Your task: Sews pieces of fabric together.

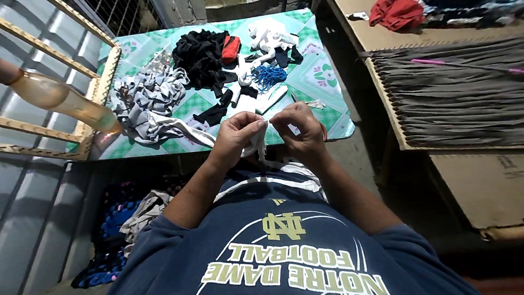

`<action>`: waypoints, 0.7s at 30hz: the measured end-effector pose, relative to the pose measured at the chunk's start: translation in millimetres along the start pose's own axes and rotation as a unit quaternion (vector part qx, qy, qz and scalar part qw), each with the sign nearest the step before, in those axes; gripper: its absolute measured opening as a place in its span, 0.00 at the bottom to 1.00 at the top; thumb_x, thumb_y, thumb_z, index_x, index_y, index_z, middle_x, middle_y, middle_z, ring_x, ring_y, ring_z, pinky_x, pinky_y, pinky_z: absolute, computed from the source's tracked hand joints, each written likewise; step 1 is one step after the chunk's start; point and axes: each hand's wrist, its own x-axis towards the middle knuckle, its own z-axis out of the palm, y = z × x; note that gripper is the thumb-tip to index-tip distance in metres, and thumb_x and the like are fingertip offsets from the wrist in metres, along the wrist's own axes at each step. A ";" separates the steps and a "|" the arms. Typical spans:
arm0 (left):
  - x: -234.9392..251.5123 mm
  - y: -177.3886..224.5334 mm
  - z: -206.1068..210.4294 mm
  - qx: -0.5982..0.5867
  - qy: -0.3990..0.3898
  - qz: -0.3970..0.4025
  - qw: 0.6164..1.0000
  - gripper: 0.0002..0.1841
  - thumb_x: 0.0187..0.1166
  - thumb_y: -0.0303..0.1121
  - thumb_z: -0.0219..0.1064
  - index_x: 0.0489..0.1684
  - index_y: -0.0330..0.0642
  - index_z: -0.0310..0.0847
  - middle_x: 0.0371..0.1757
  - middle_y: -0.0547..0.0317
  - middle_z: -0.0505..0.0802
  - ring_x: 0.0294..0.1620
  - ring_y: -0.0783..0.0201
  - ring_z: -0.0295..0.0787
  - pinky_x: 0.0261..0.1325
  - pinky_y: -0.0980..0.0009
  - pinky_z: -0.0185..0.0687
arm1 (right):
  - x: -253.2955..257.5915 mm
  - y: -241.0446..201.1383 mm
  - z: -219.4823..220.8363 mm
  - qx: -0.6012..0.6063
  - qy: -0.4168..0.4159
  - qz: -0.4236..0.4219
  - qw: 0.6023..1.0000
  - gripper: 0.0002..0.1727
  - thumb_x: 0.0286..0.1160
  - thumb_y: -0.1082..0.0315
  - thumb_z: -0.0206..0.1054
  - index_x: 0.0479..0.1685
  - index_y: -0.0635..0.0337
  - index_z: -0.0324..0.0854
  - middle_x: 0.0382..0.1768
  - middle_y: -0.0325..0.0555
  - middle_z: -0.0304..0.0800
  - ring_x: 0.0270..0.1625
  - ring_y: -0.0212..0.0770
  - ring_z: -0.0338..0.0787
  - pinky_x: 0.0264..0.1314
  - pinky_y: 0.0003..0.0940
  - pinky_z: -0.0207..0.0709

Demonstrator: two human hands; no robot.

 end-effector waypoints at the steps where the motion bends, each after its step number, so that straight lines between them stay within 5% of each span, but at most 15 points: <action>1: 0.0 0.7 0.2 0.001 0.000 -0.001 1.000 0.04 0.79 0.23 0.65 0.40 0.41 0.86 0.31 0.66 0.91 0.30 0.76 0.86 0.35 0.79 0.84 | 0.1 -0.4 0.1 0.005 -0.001 0.004 1.000 0.07 0.79 0.72 0.67 0.44 0.61 0.91 0.44 0.47 0.84 0.53 0.37 0.82 0.61 0.31 0.76; 4: -0.8 3.8 -0.2 -0.008 -0.010 -0.016 1.000 0.05 0.80 0.24 0.64 0.41 0.42 0.86 0.32 0.66 0.91 0.30 0.76 0.87 0.34 0.79 0.85 | 1.1 -1.7 -0.2 0.037 -0.007 0.013 0.999 0.07 0.78 0.74 0.67 0.44 0.63 0.91 0.44 0.45 0.85 0.53 0.33 0.83 0.61 0.27 0.77; 8: -3.7 4.9 -1.2 -0.035 -0.037 -0.071 0.996 0.06 0.83 0.28 0.63 0.40 0.49 0.86 0.27 0.69 0.89 0.19 0.81 0.78 0.21 0.84 0.74 | 1.2 -4.6 -1.9 0.077 -0.013 0.007 0.997 0.07 0.76 0.76 0.67 0.45 0.66 0.89 0.44 0.45 0.88 0.52 0.32 0.85 0.61 0.28 0.80; 14: 2.5 4.3 -3.0 -0.078 -0.048 -0.122 0.988 0.08 0.82 0.25 0.61 0.36 0.47 0.85 0.29 0.67 0.90 0.24 0.78 0.81 0.30 0.81 0.78 | -0.7 -0.5 1.0 0.096 -0.003 0.004 0.995 0.06 0.78 0.72 0.68 0.46 0.57 0.90 0.46 0.37 0.87 0.53 0.28 0.86 0.60 0.27 0.84; 21: 5.4 -3.9 1.0 -0.097 -0.060 -0.111 0.987 0.07 0.83 0.26 0.61 0.39 0.44 0.85 0.31 0.66 0.92 0.28 0.75 0.86 0.33 0.78 0.83 | -5.4 4.6 3.5 0.103 0.008 -0.001 0.995 0.07 0.78 0.73 0.67 0.46 0.64 0.88 0.46 0.42 0.89 0.52 0.26 0.87 0.60 0.22 0.83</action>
